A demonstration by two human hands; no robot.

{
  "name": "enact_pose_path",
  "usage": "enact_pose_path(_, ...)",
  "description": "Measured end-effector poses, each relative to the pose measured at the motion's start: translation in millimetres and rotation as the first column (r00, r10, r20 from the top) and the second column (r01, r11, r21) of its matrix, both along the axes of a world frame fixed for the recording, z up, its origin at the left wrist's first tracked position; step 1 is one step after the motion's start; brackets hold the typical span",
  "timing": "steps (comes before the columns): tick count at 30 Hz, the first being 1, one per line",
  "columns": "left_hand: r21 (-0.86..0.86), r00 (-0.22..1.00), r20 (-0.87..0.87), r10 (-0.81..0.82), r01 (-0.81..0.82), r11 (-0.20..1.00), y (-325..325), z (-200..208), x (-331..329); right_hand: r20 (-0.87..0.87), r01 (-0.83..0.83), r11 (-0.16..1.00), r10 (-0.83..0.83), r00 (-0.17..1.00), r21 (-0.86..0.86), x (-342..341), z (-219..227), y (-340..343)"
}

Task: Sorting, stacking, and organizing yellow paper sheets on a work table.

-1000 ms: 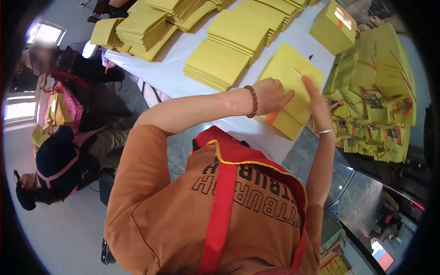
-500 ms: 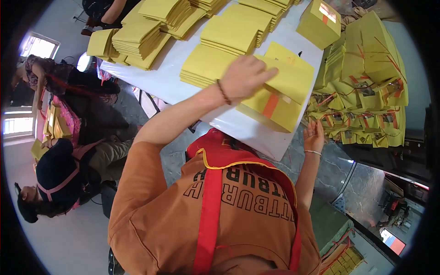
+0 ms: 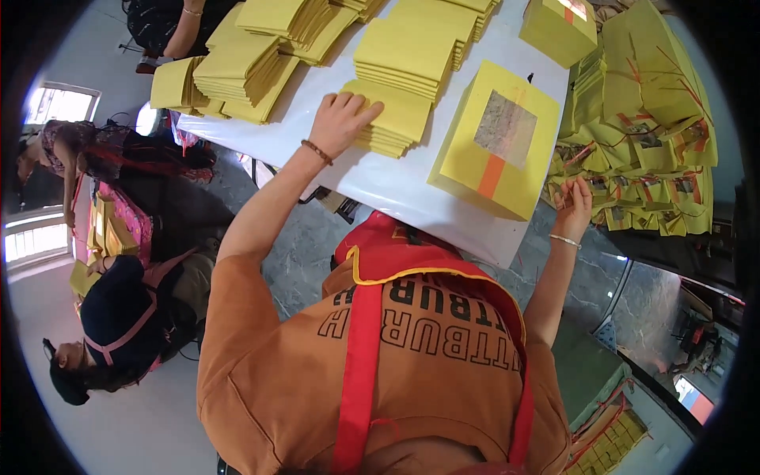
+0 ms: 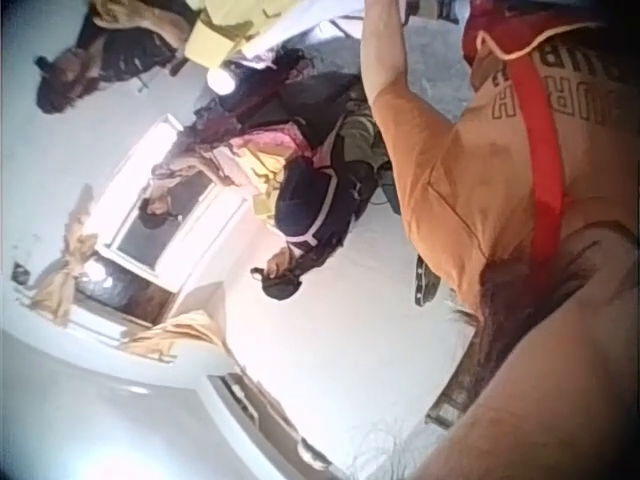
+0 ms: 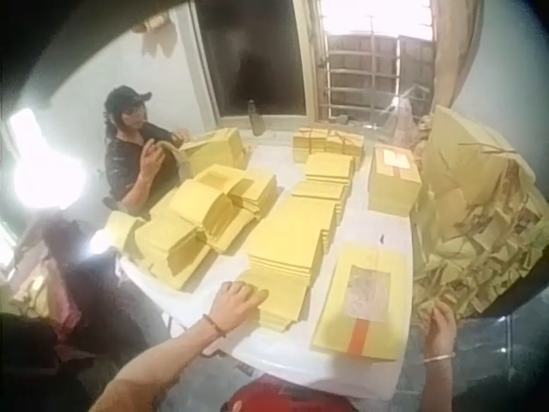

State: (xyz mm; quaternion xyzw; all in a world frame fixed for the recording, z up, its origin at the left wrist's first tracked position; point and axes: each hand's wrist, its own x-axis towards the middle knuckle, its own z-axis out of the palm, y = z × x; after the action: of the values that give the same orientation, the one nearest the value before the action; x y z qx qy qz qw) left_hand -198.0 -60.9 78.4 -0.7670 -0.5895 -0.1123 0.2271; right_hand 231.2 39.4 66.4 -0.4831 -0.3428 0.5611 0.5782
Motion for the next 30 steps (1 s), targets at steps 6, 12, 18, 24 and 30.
enact_pose_path(6, -0.214, 0.999, 0.047, 0.012, -0.002, 0.977, 5.0, -18.9, -17.2, 0.033, -0.004, 1.0, 0.005, 0.999, -0.011, -6.6, -9.2, 0.9)
enact_pose_path(12, -0.366, 0.957, 0.245, 0.157, -0.059, 0.929, -5.2, -29.5, -0.2, 0.106, -0.003, 1.0, 0.005, 0.994, -0.023, -12.5, -8.1, 2.7)
enact_pose_path(18, -0.279, 0.968, 0.214, 0.133, -0.07, 0.958, -15.1, -48.0, 13.7, 0.176, 0.096, 0.983, -0.123, 0.977, 0.154, -22.1, -0.5, 0.0)
enact_pose_path(24, -0.316, 0.981, 0.144, 0.131, -0.08, 0.946, -14.1, -33.5, 1.8, 0.269, -0.004, 0.978, -0.053, 0.962, 0.207, -38.9, 8.0, -3.1)
enact_pose_path(30, -0.637, 0.936, 0.256, 0.241, -0.025, 0.771, 12.8, 6.9, -7.4, 0.294, -0.049, 0.982, -0.007, 0.956, 0.184, -21.5, 8.4, -10.8)
